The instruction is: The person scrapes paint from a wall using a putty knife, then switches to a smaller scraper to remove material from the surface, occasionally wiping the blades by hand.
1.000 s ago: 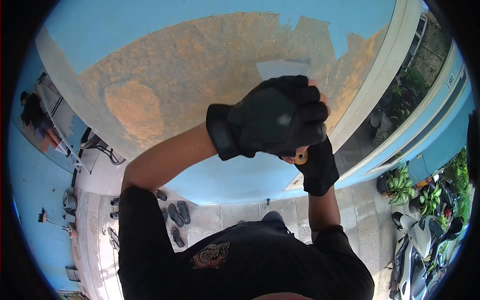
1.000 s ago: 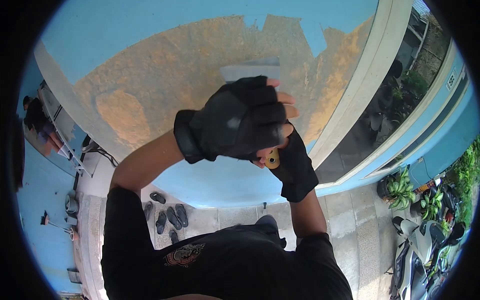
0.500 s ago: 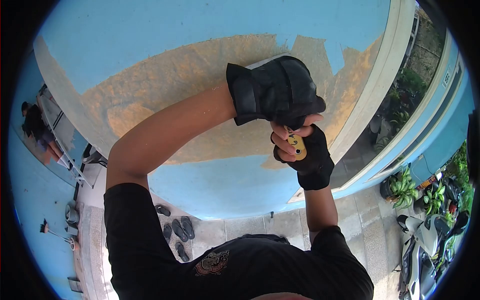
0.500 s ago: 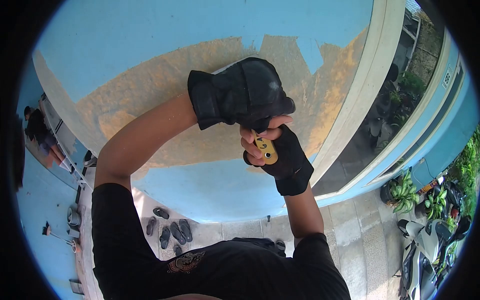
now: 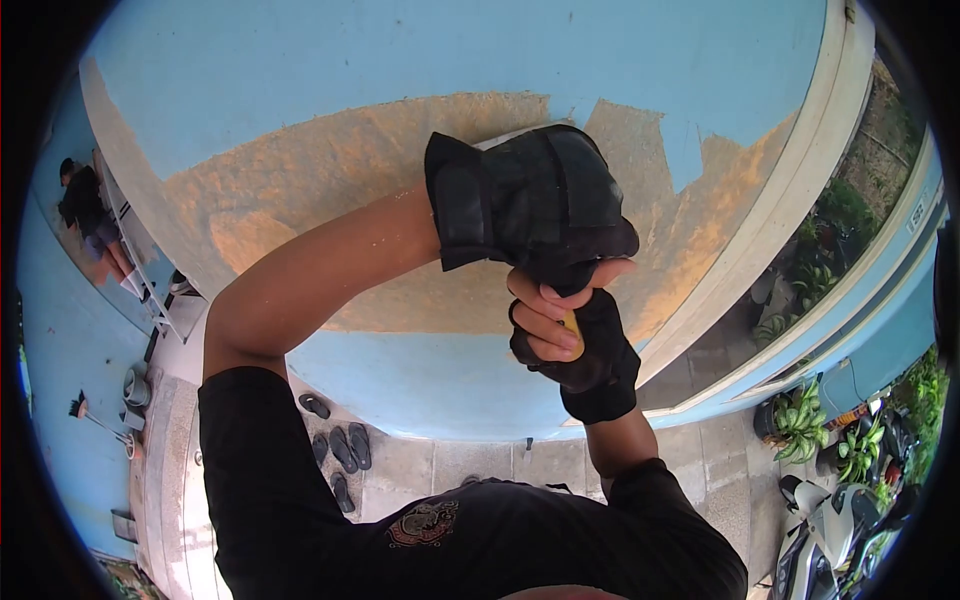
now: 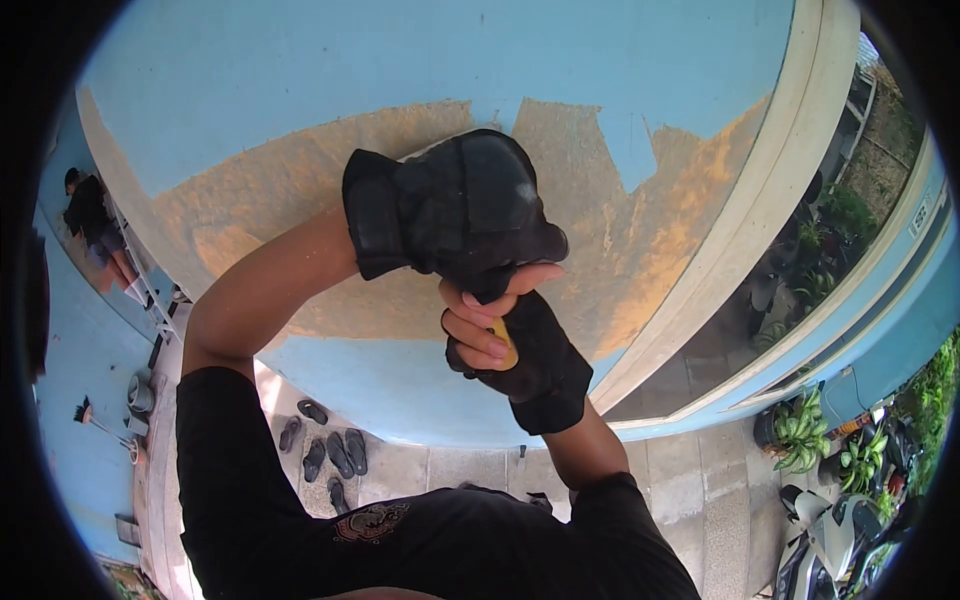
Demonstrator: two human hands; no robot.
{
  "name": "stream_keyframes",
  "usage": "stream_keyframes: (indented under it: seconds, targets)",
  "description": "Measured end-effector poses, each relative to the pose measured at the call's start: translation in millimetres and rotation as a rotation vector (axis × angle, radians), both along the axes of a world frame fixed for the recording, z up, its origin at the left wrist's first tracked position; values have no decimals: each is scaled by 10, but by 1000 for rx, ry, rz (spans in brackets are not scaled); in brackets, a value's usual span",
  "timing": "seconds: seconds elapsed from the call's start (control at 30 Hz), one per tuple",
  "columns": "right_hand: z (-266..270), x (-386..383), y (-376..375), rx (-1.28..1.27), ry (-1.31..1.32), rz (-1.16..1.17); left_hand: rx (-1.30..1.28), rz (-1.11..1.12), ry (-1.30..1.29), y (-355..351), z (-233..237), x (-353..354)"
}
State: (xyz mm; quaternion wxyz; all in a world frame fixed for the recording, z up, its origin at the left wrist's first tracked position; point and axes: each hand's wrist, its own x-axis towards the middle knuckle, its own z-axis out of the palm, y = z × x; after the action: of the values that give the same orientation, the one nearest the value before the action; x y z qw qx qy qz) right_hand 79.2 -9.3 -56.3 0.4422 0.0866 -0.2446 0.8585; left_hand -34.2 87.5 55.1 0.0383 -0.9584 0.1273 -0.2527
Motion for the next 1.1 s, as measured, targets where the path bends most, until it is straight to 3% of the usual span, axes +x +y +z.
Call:
stream_keyframes:
  seconds: [0.23,0.33,0.4,0.47,0.53,0.57,0.63,0.67,0.7,0.8,0.87,0.9,0.93,1.0,1.1]
  targets:
    - [-3,-1,3,87,-180,-71,131,226,202,-169,175,-42]
    - [-48,-12,71,113,-129,-11,25,208,183,-111,117,-80]
    - [-27,52,87,30,-171,-52,-404,239,282,-46,22,-79]
    - [-54,105,97,17,-203,-63,-294,259,253,-3,-42,-78]
    - [-108,132,81,245,-356,-228,-179,277,226,-31,-149,-93]
    - [-110,152,30,247,-357,-223,-64,256,97,-93,-239,-123]
    - [-129,211,-122,385,-801,-468,177,212,-157,-292,-431,-203]
    - [-291,278,-81,391,-798,-468,243,173,-265,-468,-467,-249]
    - [-580,366,30,86,-457,-318,309,141,-379,-641,-502,-295]
    - [-352,262,-403,317,-855,-667,324,196,-563,-864,-1018,-523]
    - [-325,216,-493,521,-844,-863,22,290,-507,-962,-1317,-663]
    - [-395,189,-491,413,-719,-824,18,284,-508,-976,-1501,-658]
    - [-424,200,-489,411,-723,-828,-180,343,-598,-973,-1701,-649]
    - [-458,222,-494,598,-979,-952,-540,403,-661,-1037,-1961,-612]
    - [-545,98,-586,438,-902,-788,-586,436,-618,-1168,-2114,-464]
